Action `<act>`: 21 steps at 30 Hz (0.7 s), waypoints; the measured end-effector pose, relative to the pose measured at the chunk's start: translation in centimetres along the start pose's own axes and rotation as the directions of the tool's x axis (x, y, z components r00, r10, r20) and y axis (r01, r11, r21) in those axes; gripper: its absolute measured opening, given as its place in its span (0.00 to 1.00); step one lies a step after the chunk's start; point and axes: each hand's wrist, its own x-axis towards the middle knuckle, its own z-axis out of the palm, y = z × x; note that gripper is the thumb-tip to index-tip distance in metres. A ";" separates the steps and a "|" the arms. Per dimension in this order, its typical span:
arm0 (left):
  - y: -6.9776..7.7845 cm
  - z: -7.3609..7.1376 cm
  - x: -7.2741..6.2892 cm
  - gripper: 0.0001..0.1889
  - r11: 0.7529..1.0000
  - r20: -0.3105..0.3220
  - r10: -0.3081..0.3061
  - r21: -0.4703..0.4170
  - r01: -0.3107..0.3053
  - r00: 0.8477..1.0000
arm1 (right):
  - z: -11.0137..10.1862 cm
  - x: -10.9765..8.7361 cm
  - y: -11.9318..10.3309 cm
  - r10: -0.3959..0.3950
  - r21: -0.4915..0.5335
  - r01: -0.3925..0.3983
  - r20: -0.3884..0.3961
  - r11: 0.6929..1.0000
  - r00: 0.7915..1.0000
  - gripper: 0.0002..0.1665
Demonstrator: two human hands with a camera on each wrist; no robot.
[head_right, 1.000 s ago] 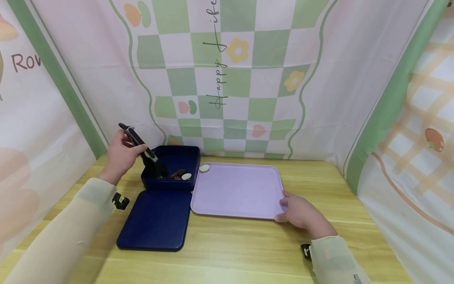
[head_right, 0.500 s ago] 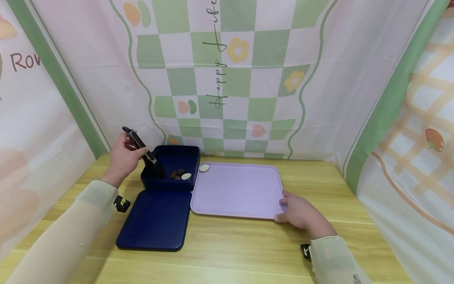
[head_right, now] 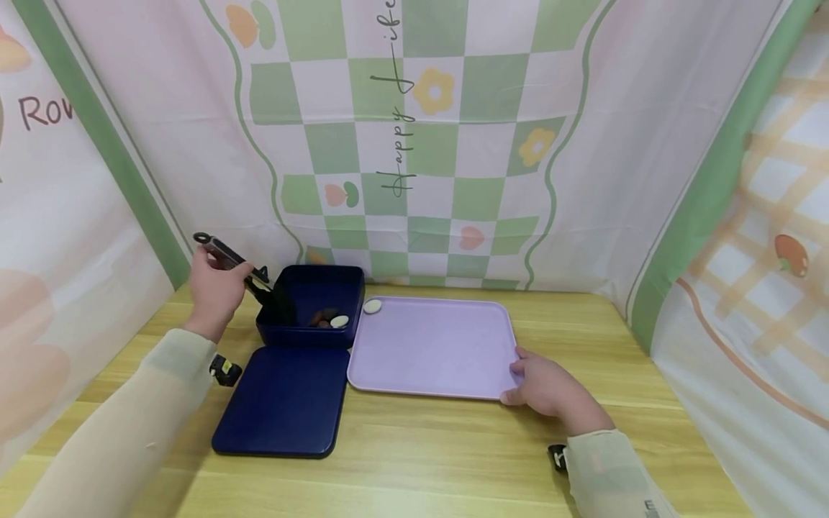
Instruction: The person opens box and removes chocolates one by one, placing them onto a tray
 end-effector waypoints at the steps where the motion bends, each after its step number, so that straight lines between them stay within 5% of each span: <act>1: 0.0 -0.1 0.1 0.26 0.999 -0.027 -0.033 -0.021 0.033 0.999 | 0.0 0.0 0.0 -0.003 -0.002 0.003 0.000 1.000 1.000 0.41; 7: 0.1 -0.4 0.6 0.27 0.959 -0.093 -0.190 -0.232 0.164 0.977 | 0.0 0.0 0.0 -0.009 -0.009 0.009 0.000 1.000 1.000 0.41; 16: 0.9 -0.7 1.1 0.27 0.733 0.042 -0.415 -0.576 0.361 0.909 | -0.3 -0.1 0.0 -0.012 -0.005 0.012 -0.001 1.000 1.000 0.42; 21: 1.8 0.7 0.5 0.22 0.643 0.057 -0.418 -0.687 0.340 0.907 | -0.3 0.0 -0.1 -0.018 -0.005 0.018 0.000 1.000 1.000 0.42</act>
